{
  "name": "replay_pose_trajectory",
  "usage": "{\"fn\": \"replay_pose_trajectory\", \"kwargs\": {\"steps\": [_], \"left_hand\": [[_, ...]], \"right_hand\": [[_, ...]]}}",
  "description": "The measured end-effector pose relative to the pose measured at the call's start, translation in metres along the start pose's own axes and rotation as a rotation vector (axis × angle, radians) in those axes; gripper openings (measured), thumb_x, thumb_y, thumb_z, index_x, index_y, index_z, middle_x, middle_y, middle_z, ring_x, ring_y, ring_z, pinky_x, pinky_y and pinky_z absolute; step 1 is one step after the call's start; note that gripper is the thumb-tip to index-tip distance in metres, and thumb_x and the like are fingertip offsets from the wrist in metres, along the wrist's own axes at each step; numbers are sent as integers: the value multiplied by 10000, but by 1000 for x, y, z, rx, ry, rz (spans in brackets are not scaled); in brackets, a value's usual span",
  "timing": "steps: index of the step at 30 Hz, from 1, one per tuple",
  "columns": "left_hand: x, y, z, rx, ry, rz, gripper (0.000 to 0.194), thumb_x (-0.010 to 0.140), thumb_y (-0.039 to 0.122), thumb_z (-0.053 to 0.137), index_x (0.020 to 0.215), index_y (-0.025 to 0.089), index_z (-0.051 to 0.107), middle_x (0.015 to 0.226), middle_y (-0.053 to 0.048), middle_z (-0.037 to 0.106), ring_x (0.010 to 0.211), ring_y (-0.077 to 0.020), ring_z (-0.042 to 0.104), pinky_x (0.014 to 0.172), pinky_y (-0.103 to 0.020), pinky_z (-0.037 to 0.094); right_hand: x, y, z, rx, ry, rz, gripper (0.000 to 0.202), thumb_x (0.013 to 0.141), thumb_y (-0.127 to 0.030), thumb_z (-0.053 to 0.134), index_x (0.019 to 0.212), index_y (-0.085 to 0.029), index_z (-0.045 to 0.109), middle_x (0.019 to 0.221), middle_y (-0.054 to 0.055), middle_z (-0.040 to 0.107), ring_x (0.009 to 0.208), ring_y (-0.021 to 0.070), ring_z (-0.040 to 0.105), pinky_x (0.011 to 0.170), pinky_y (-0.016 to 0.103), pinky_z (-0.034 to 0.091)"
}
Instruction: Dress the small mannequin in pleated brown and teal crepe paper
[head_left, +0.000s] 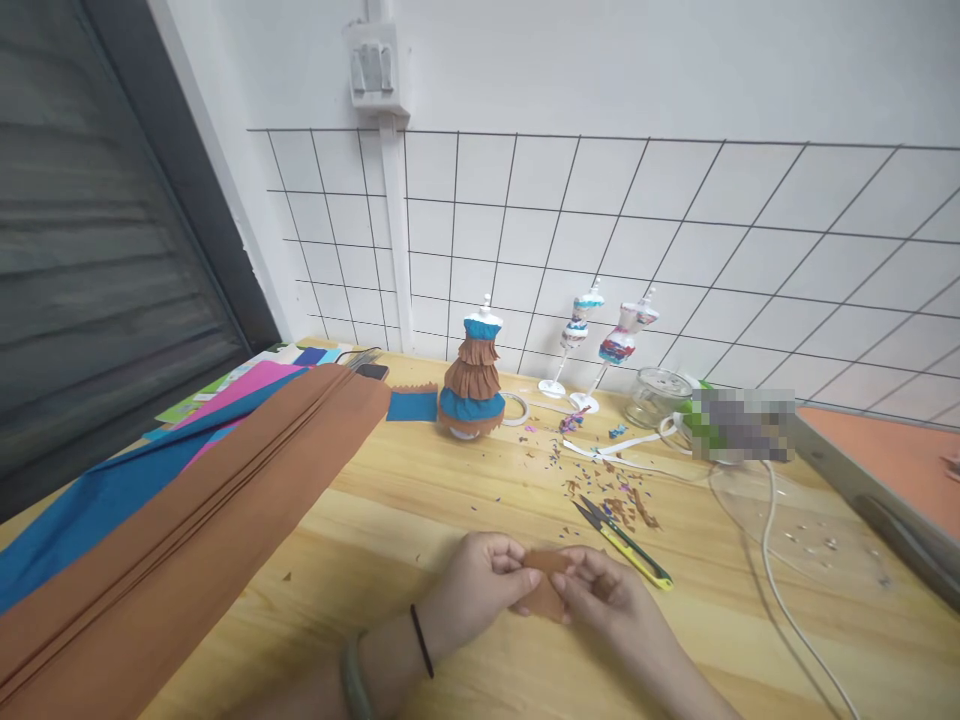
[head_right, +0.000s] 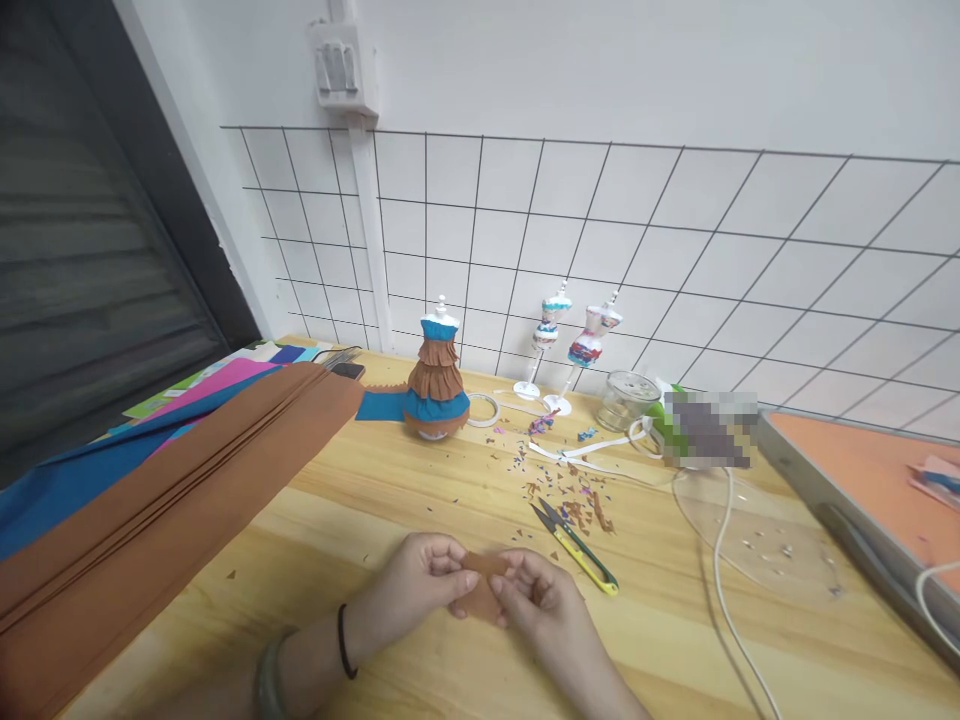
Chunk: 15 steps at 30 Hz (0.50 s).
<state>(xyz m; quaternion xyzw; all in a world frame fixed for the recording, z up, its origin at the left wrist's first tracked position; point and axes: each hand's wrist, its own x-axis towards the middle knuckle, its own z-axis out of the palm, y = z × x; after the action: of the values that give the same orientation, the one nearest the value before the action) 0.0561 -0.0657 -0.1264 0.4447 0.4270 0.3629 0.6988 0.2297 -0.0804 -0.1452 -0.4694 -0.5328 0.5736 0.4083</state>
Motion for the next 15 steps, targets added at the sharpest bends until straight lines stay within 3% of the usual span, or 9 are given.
{"fn": "replay_pose_trajectory", "kwargs": {"steps": [6, 15], "left_hand": [[3, -4, -4, -11, -1, 17, 401, 533, 440, 783, 685, 114, 605, 577, 0, 609, 476, -88, 525, 505, -242, 449], [2, 0, -4, 2, 1, 21, 262, 570, 290, 733, 739, 112, 639, 639, -18, 653, 502, -100, 570, 517, -242, 470]], "right_hand": [[-1, -6, -3, -76, 85, 16, 375, 607, -523, 759, 709, -175, 664, 561, 7, 610, 507, 122, 525, 505, 230, 416], [-3, -3, -7, -112, 103, -16, 383, 659, -578, 686, 702, -198, 703, 617, 34, 664, 531, 141, 539, 511, 232, 421]]}}
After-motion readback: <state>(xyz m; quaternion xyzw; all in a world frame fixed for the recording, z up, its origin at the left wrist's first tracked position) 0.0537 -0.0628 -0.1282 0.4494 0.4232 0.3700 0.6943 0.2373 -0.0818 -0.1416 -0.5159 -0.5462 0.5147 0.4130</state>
